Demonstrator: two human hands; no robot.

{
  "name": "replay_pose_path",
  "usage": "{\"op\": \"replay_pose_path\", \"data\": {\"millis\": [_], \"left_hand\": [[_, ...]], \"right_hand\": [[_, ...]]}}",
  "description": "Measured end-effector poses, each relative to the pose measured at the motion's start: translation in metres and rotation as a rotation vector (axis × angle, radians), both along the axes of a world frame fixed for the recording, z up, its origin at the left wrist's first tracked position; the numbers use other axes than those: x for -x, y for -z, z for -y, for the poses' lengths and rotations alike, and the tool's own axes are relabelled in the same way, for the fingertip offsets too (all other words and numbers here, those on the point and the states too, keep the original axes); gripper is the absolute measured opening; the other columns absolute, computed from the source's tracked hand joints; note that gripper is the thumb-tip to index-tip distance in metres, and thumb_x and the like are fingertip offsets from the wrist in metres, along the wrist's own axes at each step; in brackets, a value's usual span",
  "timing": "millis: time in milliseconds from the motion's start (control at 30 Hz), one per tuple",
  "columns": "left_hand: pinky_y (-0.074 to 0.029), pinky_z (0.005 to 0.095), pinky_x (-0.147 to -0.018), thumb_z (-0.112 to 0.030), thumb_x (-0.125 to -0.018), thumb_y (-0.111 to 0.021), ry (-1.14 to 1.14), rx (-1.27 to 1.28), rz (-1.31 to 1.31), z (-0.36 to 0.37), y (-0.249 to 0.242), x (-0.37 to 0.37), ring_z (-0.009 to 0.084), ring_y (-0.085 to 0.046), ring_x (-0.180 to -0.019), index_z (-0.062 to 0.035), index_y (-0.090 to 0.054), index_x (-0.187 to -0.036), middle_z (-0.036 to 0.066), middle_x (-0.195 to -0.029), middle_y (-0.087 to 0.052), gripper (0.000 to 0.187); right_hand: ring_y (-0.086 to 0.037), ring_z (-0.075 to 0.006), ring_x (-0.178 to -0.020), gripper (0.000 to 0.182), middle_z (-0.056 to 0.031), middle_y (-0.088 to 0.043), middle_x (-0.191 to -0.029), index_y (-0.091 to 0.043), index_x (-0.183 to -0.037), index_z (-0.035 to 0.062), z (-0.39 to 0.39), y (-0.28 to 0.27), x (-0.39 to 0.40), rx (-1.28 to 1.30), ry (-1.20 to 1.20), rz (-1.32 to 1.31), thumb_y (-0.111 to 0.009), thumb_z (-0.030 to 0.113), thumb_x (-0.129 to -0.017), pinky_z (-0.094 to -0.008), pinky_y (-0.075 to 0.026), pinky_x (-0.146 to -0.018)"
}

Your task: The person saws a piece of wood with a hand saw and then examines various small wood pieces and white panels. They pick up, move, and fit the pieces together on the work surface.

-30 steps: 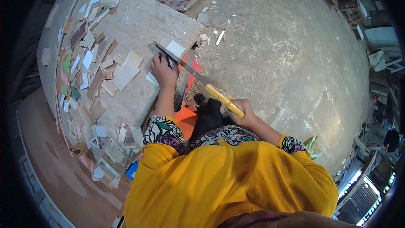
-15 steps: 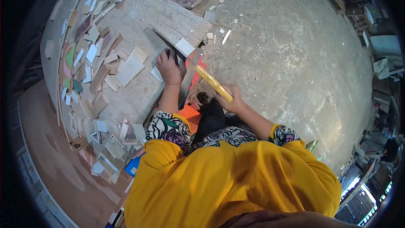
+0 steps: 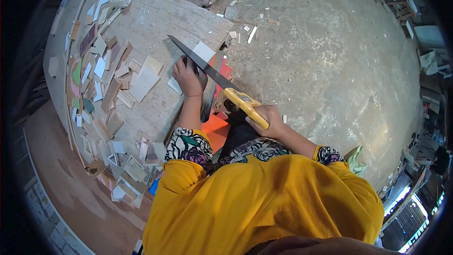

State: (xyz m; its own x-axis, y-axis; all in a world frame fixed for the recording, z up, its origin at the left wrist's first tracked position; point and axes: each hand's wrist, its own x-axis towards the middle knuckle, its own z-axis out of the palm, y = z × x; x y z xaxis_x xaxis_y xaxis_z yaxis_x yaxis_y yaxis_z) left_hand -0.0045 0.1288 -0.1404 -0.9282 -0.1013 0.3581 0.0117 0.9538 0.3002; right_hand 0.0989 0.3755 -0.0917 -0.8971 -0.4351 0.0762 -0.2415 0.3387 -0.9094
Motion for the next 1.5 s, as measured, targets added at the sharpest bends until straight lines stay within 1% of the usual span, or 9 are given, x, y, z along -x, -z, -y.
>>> {"op": "replay_pose_path", "data": {"millis": [167,267,567,633,1067,1233,1400,1467,1500], "left_hand": [[-0.036,0.0437,-0.088,-0.016,-0.065,-0.061,-0.019,0.024,0.010,0.002,0.005,0.001,0.0320,-0.046,-0.103,-0.0060,-0.061,-0.104,0.013,-0.108,-0.050,0.040],[-0.036,0.0438,-0.088,-0.018,-0.065,-0.062,-0.030,0.026,0.032,0.002,0.006,0.001,0.0319,-0.046,-0.104,-0.0066,-0.061,-0.104,0.013,-0.110,-0.049,0.041],[-0.036,0.0450,-0.088,-0.019,-0.064,-0.066,-0.113,0.094,0.096,0.003,0.009,0.000,0.0314,-0.044,-0.108,-0.0071,-0.059,-0.108,0.012,-0.112,-0.048,0.046],[-0.036,0.0447,-0.088,-0.021,-0.064,-0.066,-0.096,0.098,0.102,0.004,0.008,0.002,0.0317,-0.043,-0.108,-0.0066,-0.059,-0.108,0.012,-0.112,-0.047,0.047],[-0.035,0.0450,-0.089,-0.019,-0.063,-0.066,-0.104,0.050,0.094,0.005,0.007,0.004,0.0300,-0.044,-0.107,-0.0055,-0.060,-0.107,0.011,-0.110,-0.049,0.046],[-0.033,0.0457,-0.090,-0.020,-0.062,-0.067,-0.098,0.030,0.063,0.003,0.004,0.005,0.0311,-0.043,-0.107,-0.0029,-0.059,-0.106,0.011,-0.113,-0.048,0.047],[-0.034,0.0456,-0.090,-0.021,-0.063,-0.068,-0.107,0.004,0.141,0.004,0.003,0.005,0.0311,-0.043,-0.108,-0.0042,-0.058,-0.109,0.011,-0.113,-0.048,0.050],[-0.034,0.0456,-0.090,-0.021,-0.062,-0.068,-0.123,0.012,0.150,0.004,0.004,0.005,0.0306,-0.043,-0.109,-0.0047,-0.058,-0.109,0.011,-0.113,-0.048,0.050],[-0.034,0.0457,-0.090,-0.021,-0.062,-0.068,-0.132,0.026,0.163,0.004,0.005,0.004,0.0302,-0.043,-0.109,-0.0051,-0.058,-0.109,0.011,-0.113,-0.048,0.050]], "right_hand": [[-0.056,-0.0338,-0.057,0.009,-0.0126,-0.056,-0.064,-0.060,-0.081,0.0090,-0.003,0.015,0.002,-0.005,-0.013,-0.030,-0.063,0.014,-0.074,-0.0381,-0.045,-0.050],[-0.053,-0.0360,-0.055,0.011,-0.0145,-0.052,-0.061,-0.054,-0.071,0.0046,0.006,0.005,0.000,0.028,0.050,0.003,-0.063,0.011,-0.074,-0.0387,-0.043,-0.052],[-0.048,-0.0257,-0.047,0.016,-0.0140,-0.050,-0.058,-0.053,-0.072,0.0017,0.019,0.023,0.024,0.176,0.096,0.130,-0.063,0.012,-0.078,-0.0334,-0.039,-0.047],[-0.057,-0.0347,-0.059,0.010,-0.0171,-0.057,-0.067,-0.060,-0.076,0.0050,0.011,0.017,0.023,0.087,0.054,0.182,-0.062,0.014,-0.076,-0.0367,-0.045,-0.053],[-0.056,-0.0354,-0.059,0.010,-0.0164,-0.057,-0.066,-0.060,-0.079,0.0034,0.028,0.027,0.037,0.059,0.040,0.105,-0.063,0.013,-0.075,-0.0373,-0.045,-0.055],[-0.055,-0.0315,-0.054,0.011,-0.0157,-0.053,-0.060,-0.060,-0.077,0.0029,-0.011,0.012,0.003,0.070,0.067,0.218,-0.063,0.013,-0.077,-0.0347,-0.043,-0.053],[-0.051,-0.0310,-0.050,0.009,-0.0155,-0.051,-0.059,-0.059,-0.077,0.0017,0.034,0.022,0.041,0.101,0.135,0.180,-0.064,0.009,-0.076,-0.0340,-0.042,-0.052],[-0.046,-0.0155,-0.046,0.018,-0.0090,-0.047,-0.053,-0.052,-0.065,0.0017,0.035,0.017,0.043,0.204,0.089,0.170,-0.062,0.008,-0.078,-0.0308,-0.035,-0.045],[-0.046,-0.0155,-0.046,0.018,-0.0090,-0.047,-0.053,-0.052,-0.065,0.0017,0.028,0.016,0.036,0.203,0.088,0.172,-0.062,0.008,-0.078,-0.0308,-0.035,-0.045]]}}
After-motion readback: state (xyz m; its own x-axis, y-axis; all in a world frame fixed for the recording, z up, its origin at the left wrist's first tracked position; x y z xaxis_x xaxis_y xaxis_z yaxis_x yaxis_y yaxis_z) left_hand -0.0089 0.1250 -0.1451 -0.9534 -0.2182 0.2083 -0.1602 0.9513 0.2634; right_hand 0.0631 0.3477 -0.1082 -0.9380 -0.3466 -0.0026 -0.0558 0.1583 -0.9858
